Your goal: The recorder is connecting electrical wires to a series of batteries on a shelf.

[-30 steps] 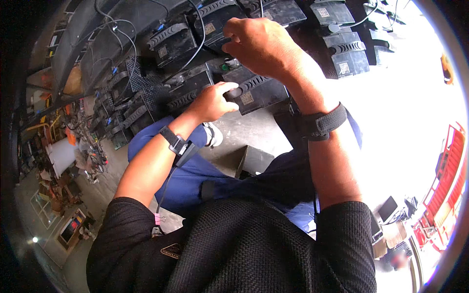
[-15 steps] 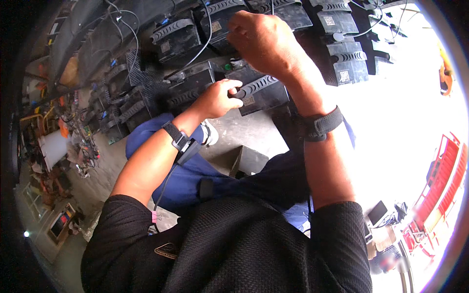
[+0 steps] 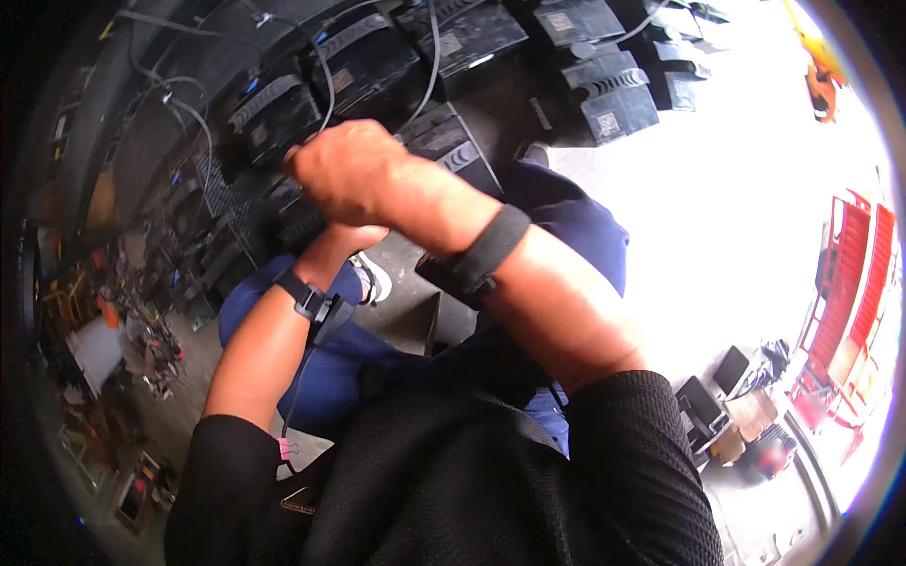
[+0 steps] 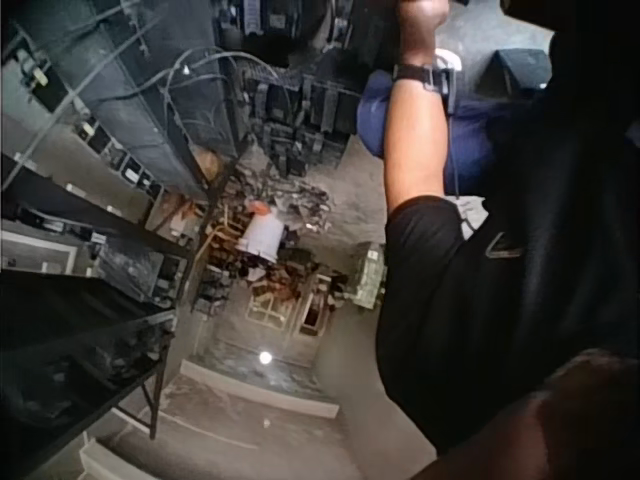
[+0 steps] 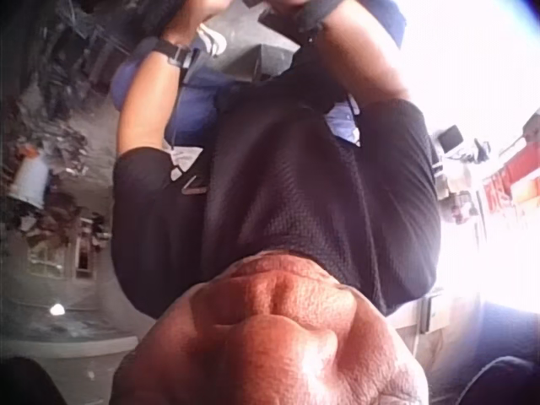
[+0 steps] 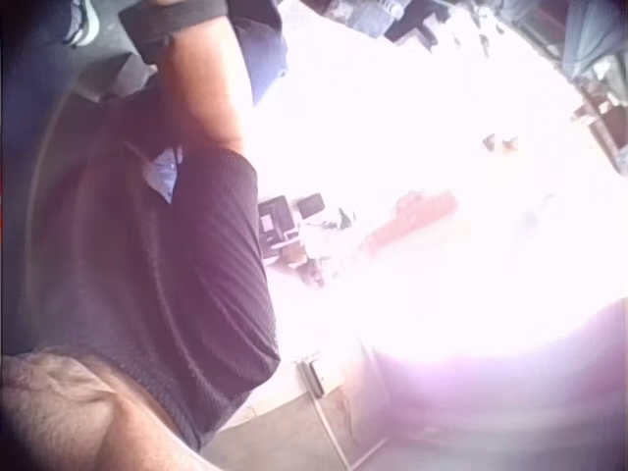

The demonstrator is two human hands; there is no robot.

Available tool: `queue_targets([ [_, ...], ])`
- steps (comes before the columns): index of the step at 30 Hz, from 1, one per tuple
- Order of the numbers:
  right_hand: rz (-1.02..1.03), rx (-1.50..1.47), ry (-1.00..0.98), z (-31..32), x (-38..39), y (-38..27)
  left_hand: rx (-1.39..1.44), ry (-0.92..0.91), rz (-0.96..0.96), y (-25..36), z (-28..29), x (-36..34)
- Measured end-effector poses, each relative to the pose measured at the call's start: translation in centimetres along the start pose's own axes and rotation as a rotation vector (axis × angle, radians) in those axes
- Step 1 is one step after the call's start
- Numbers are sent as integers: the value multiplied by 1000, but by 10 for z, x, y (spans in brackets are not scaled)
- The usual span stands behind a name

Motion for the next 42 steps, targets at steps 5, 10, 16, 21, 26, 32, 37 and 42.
queue_targets([
  [5,33,-4,-52,5,5,-17,-727,-197,-123,19,-14,9],
  [10,-11,-12,-59,-1,5,-21,-1448,-389,-280,31,-19,11],
  [16,-465,-41,-15,-24,-4,-38,-1169,-351,-161,28,40,-22],
  [21,-637,112,88,-51,-3,-35,-1075,-214,-91,30,11,-25],
  [26,-822,318,200,-78,-5,-32,-1198,-276,-178,31,4,-16],
  [32,-1028,574,327,-108,-4,-20,-1438,-409,-164,32,11,-23],
  [37,-892,515,311,-72,-2,-3,-1528,-335,-313,33,18,-24],
  [42,-400,170,172,-49,-5,-6,-1569,-315,-365,37,39,-23],
])
Point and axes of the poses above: each hand's wrist, its own x-axis away from the middle knuckle, its own z-axis out of the back of the hand, y = z × x, the point moved 3 cm from there along -x, towards the middle knuckle, and after that the axes turned 10 degrees about -z, right-handed, at the moved point
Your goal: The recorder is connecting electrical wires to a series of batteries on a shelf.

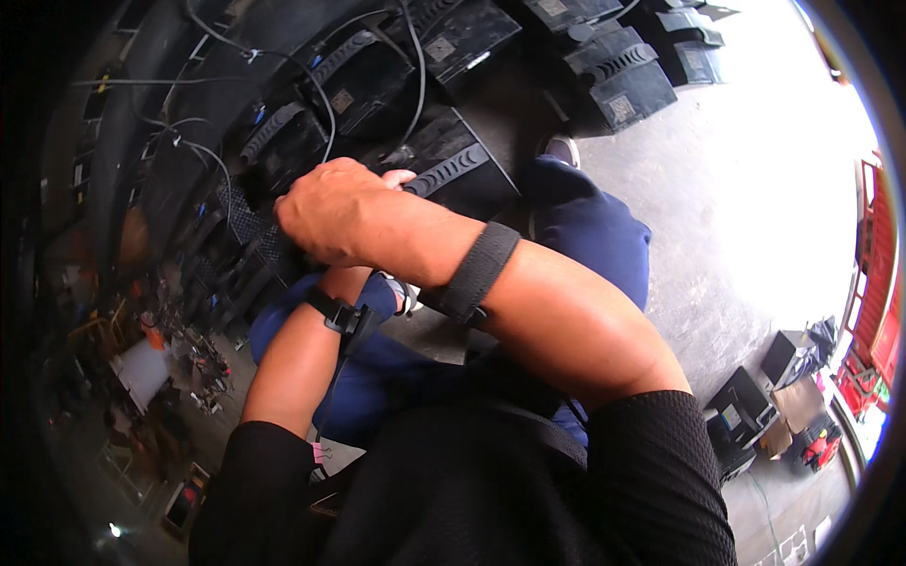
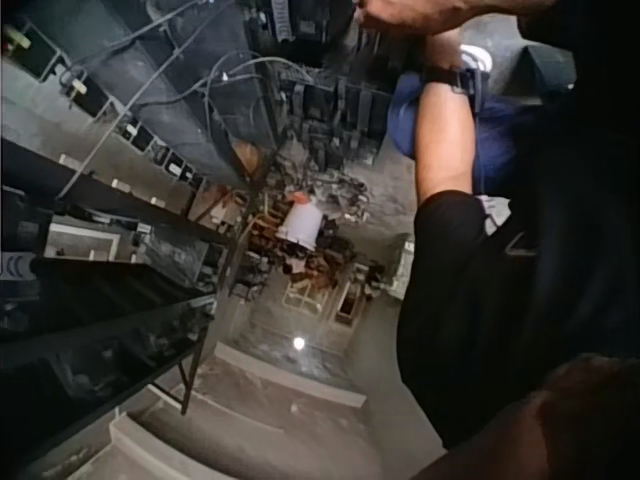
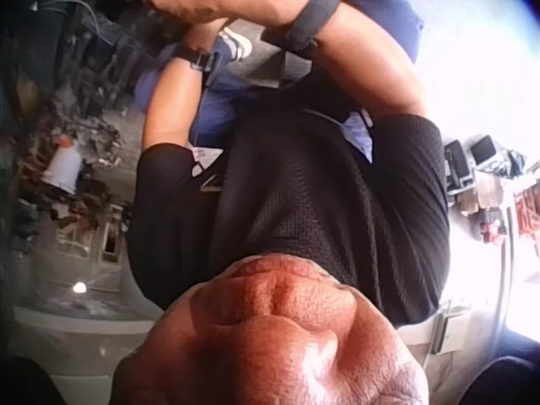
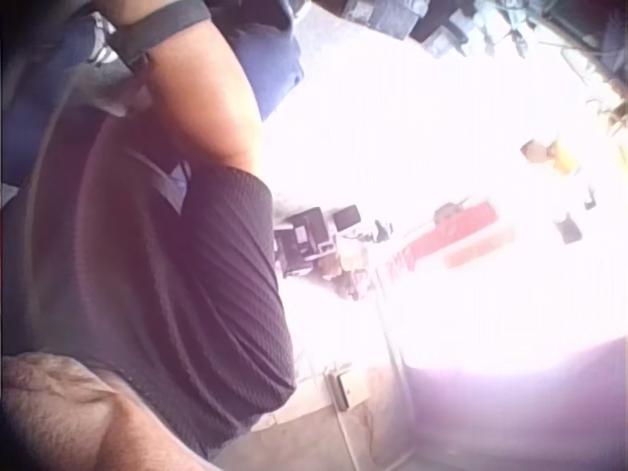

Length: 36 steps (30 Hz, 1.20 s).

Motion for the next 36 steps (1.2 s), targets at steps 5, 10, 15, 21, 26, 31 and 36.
queue_targets([
  [5,409,-163,-265,50,1,-6,-37,79,-12,11,-14,-5],
  [10,425,-217,-260,64,2,7,-110,161,-33,39,-9,12],
  [15,479,-328,-226,67,1,9,-146,233,-60,54,-5,21],
  [21,459,-340,-282,67,1,5,-167,259,-141,60,-9,-3],
  [26,462,-353,-267,69,-1,9,-1,108,-16,61,-1,-11],
  [31,411,-393,-292,76,-3,8,-160,278,-75,43,-11,-9],
  [36,393,-388,-313,77,-8,13,-136,323,-11,38,-16,-9],
])
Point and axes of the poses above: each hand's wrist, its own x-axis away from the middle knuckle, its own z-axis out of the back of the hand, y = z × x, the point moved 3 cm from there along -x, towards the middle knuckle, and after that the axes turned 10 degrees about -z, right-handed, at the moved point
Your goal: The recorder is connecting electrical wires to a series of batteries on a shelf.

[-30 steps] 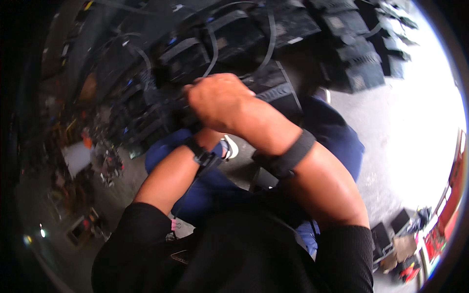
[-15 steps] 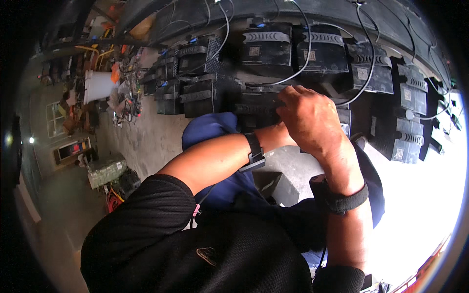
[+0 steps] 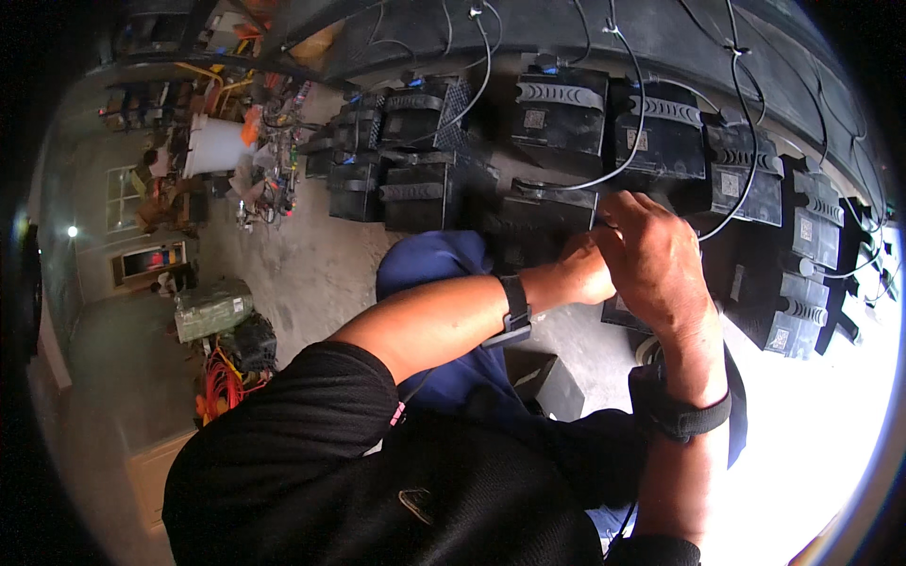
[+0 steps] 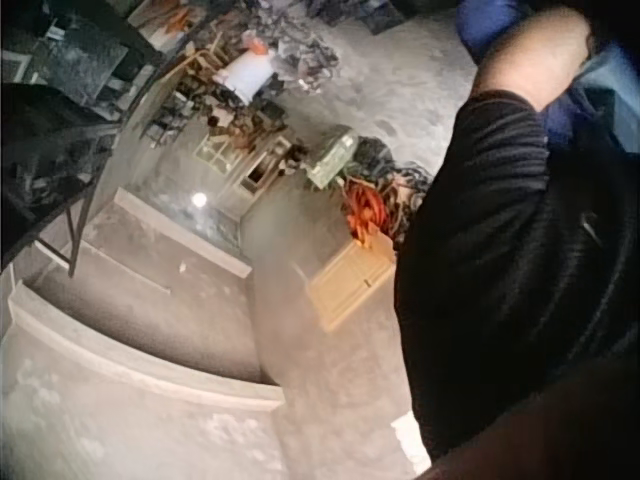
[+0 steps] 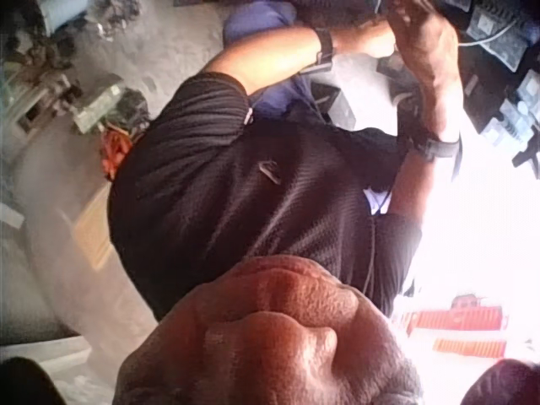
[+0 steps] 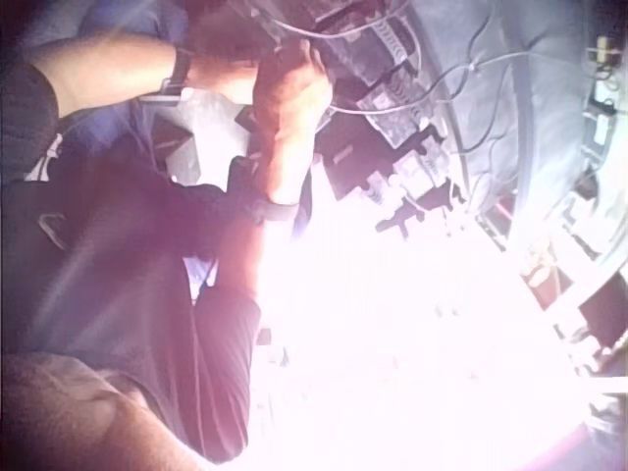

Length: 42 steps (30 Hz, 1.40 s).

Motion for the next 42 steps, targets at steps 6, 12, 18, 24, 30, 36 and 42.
queue_targets([
  [6,8,-14,11,-1,-1,-1,20,-99,26,4,-1,-5],
  [12,-13,-11,6,1,0,-1,-50,39,-119,7,-9,-9],
  [18,-17,-23,9,2,-1,-1,-27,-3,-96,4,-6,-6],
  [24,-23,-27,3,0,0,0,-21,-66,-39,4,-2,-3],
  [30,-24,-15,-3,-1,0,1,29,-51,6,5,0,-2],
  [36,-11,-20,4,0,1,0,0,-37,-81,0,-15,-6],
  [42,-10,51,42,-1,2,11,398,32,-29,7,-12,-10],
])
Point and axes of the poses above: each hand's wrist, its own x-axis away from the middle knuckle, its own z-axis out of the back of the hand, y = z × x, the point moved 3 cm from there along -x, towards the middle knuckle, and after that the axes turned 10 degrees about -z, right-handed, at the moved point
